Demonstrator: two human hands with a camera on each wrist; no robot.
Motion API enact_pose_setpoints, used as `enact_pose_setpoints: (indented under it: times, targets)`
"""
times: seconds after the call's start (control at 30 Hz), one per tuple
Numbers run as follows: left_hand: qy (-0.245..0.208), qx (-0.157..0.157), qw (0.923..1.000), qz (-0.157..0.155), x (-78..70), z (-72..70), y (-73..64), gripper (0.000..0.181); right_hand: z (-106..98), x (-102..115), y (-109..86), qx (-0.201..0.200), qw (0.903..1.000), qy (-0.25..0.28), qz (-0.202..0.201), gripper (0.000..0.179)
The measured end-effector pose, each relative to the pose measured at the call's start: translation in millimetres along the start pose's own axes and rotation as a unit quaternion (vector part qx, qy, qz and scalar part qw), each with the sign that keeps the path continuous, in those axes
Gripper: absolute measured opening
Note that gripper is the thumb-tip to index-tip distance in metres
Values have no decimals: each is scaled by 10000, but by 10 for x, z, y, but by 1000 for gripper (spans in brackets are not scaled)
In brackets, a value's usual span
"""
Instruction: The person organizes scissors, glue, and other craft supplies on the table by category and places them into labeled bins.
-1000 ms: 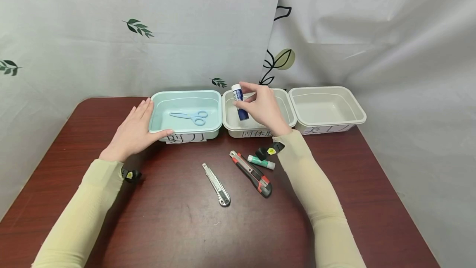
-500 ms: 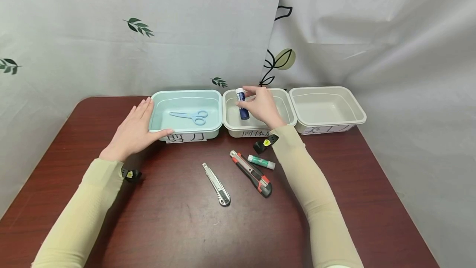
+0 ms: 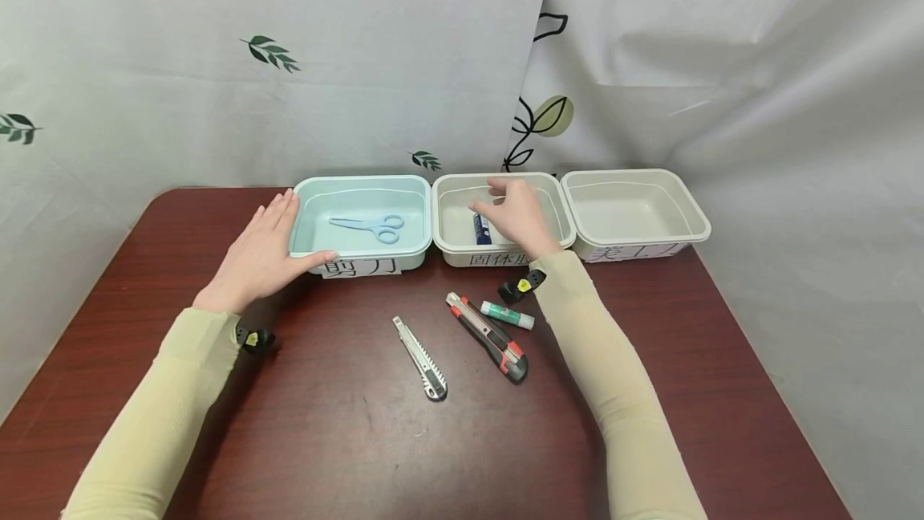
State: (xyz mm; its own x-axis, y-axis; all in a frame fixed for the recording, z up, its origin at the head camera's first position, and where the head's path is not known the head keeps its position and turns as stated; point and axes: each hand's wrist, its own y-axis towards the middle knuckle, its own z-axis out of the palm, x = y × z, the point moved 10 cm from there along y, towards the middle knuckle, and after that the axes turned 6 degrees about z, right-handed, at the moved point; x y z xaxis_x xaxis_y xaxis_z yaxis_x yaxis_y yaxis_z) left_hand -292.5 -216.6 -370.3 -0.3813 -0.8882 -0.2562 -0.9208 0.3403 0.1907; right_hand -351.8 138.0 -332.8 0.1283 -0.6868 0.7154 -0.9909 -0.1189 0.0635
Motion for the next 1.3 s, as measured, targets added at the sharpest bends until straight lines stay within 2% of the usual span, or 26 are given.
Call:
enact_pose_setpoints:
  times: [0.77, 1.3]
  targets:
    - [-8, -15, 10000, -11, -1, 14, 0, 122, -297, 81, -348, -124, 9989, 135, -438, 57]
    - [6, -17, 10000, -4, 12, 13, 1, 122, -382, 134, -643, 91, 9972, -2, -737, 55]
